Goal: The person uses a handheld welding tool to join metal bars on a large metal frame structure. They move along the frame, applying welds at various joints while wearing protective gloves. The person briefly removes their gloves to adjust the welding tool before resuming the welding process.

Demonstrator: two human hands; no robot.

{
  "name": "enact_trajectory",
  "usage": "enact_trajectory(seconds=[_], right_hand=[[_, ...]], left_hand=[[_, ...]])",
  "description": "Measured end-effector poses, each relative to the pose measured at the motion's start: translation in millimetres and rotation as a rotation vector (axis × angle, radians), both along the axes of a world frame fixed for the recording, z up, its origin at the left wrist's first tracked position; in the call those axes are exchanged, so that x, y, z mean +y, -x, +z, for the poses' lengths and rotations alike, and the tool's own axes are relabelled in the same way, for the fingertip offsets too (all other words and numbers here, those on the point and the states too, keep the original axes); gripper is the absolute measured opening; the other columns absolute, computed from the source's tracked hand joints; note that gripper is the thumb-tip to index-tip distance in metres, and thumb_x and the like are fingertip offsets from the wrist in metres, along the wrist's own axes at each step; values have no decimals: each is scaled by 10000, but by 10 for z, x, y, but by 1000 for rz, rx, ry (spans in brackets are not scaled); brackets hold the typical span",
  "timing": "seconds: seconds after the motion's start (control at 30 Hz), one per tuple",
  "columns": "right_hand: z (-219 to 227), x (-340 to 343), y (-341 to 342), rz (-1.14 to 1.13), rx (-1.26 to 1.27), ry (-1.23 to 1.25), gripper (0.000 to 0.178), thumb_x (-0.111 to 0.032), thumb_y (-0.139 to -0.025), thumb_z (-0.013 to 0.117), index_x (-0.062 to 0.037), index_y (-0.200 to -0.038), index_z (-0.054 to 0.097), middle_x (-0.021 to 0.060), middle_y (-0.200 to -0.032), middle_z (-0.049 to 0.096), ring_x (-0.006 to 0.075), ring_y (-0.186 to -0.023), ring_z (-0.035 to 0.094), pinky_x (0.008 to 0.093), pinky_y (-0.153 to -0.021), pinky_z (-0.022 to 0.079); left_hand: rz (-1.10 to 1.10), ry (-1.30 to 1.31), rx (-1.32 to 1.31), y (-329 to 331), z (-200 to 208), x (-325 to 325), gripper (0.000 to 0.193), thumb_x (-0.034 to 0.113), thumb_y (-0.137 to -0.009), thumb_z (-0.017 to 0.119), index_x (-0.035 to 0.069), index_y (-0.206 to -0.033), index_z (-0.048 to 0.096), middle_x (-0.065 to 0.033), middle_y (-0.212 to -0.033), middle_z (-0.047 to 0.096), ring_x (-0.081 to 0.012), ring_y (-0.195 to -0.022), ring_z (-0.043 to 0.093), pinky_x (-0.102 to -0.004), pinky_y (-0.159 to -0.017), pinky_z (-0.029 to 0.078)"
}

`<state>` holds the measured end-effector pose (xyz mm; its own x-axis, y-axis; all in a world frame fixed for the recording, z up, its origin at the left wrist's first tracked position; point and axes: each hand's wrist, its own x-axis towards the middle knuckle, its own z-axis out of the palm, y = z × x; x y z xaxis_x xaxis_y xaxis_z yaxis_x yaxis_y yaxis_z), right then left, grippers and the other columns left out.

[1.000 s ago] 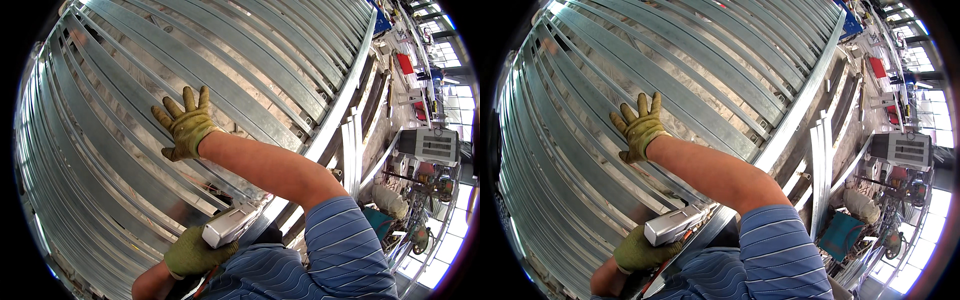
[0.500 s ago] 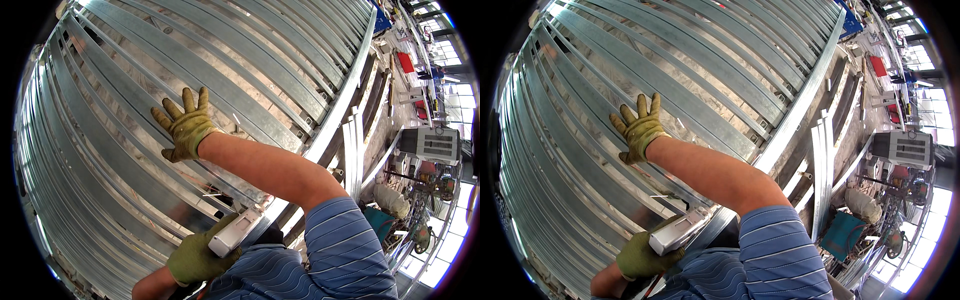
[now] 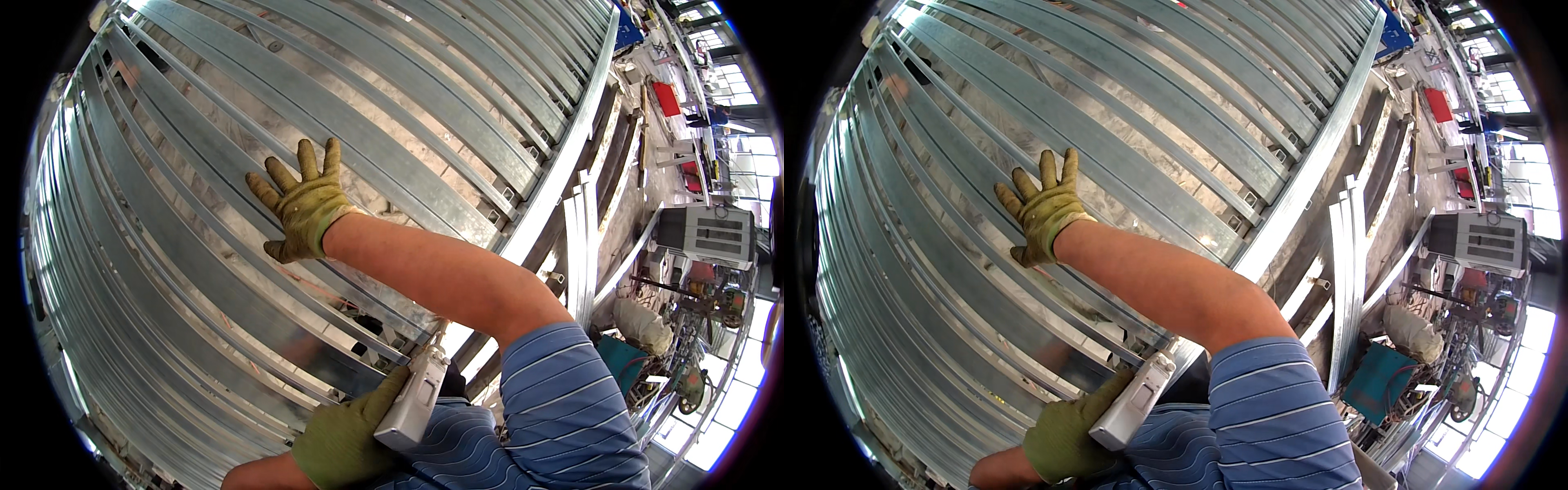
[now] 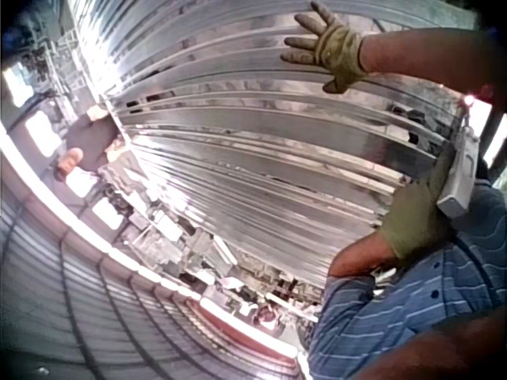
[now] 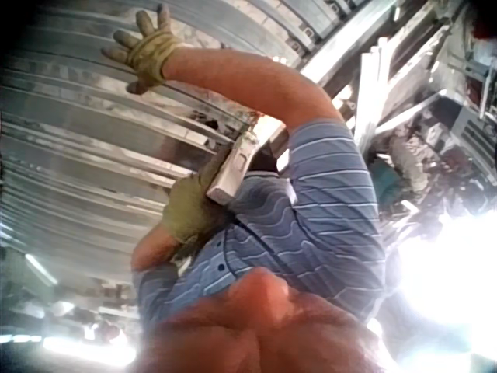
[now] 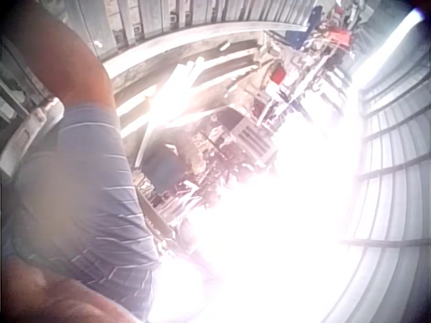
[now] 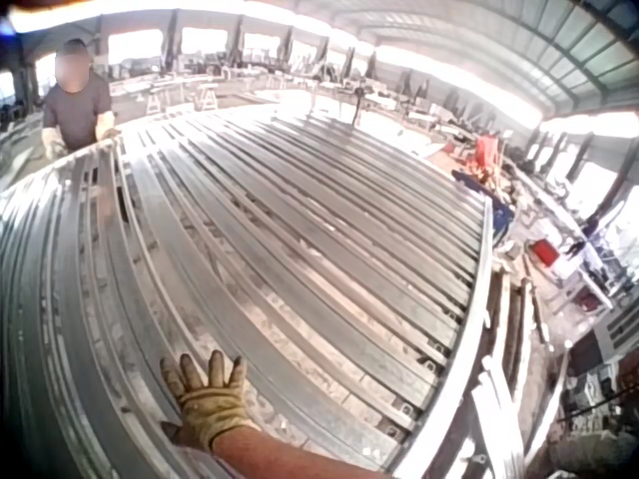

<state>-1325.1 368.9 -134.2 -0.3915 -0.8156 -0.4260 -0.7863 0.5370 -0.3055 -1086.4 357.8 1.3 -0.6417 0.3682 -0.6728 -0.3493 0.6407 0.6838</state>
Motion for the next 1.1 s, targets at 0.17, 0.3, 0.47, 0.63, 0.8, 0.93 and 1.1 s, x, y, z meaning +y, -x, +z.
enact_trajectory(seconds=[0.17, 0.3, 0.47, 0.63, 0.8, 0.93, 1.1], right_hand=[[-39, 9, -11, 4, 29, 20, 1081, -750, -955, 596, -241, -1809, 170, 131, -1856, 215, 558, -1686, 78, 878, -1230, -37], [-25, 4, -5, 4, 4, 18, 1088, -746, -951, 603, -241, -1810, 164, 131, -1858, 211, 558, -1686, 75, 880, -1228, -41], [-64, 3, -13, -5, 10, 16, 1083, -737, -955, 604, -245, -1811, 158, 122, -1862, 203, 554, -1689, 65, 883, -1224, -47], [-19, -4, -12, -4, 8, 2, 1083, -737, -956, 602, -248, -1811, 152, 114, -1864, 197, 554, -1689, 57, 882, -1223, -51], [-27, 2, -10, -2, 19, 3, 1062, -734, -962, 599, -267, -1807, 158, 124, -1860, 198, 557, -1686, 60, 859, -1252, -32], [-43, 4, -8, -3, 22, 7, 1077, -743, -958, 586, -247, -1811, 157, 112, -1866, 194, 556, -1689, 58, 880, -1226, -51], [-37, -2, -9, 2, 9, 4, 1082, -742, -957, 593, -246, -1812, 153, 115, -1866, 193, 558, -1689, 43, 882, -1223, -55]], left_hand=[[105, -79, 70, -34, -75, -14, 1047, 316, -814, 846, 165, -1736, 373, -242, -1023, 796, -459, -842, 790, -524, -763, 638], [125, -69, 80, -39, -62, 11, 1033, 306, -827, 846, 162, -1735, 374, -237, -1038, 800, -457, -821, 789, -522, -743, 637], [-75, 2, 19, -178, 20, 107, 1146, 300, -782, 845, 169, -1763, 269, -259, -1273, 747, -509, -940, 753, -623, -808, 595], [-47, 6, 176, -377, -64, 261, 1137, 306, -819, 841, 76, -1762, 249, -271, -1141, 748, -495, -857, 737, -611, -734, 576], [-21, 10, 280, -355, -28, 281, 1128, 341, -834, 847, 78, -1763, 263, -236, -1098, 737, -445, -768, 730, -585, -657, 571], [-17, 23, 240, -352, -21, 265, 1124, 365, -837, 855, 93, -1761, 276, -234, -1102, 739, -442, -737, 726, -568, -634, 570], [-52, 22, 235, -356, 6, 278, 1093, 364, -848, 849, 86, -1749, 295, -241, -1135, 743, -443, -769, 738, -574, -659, 580]])
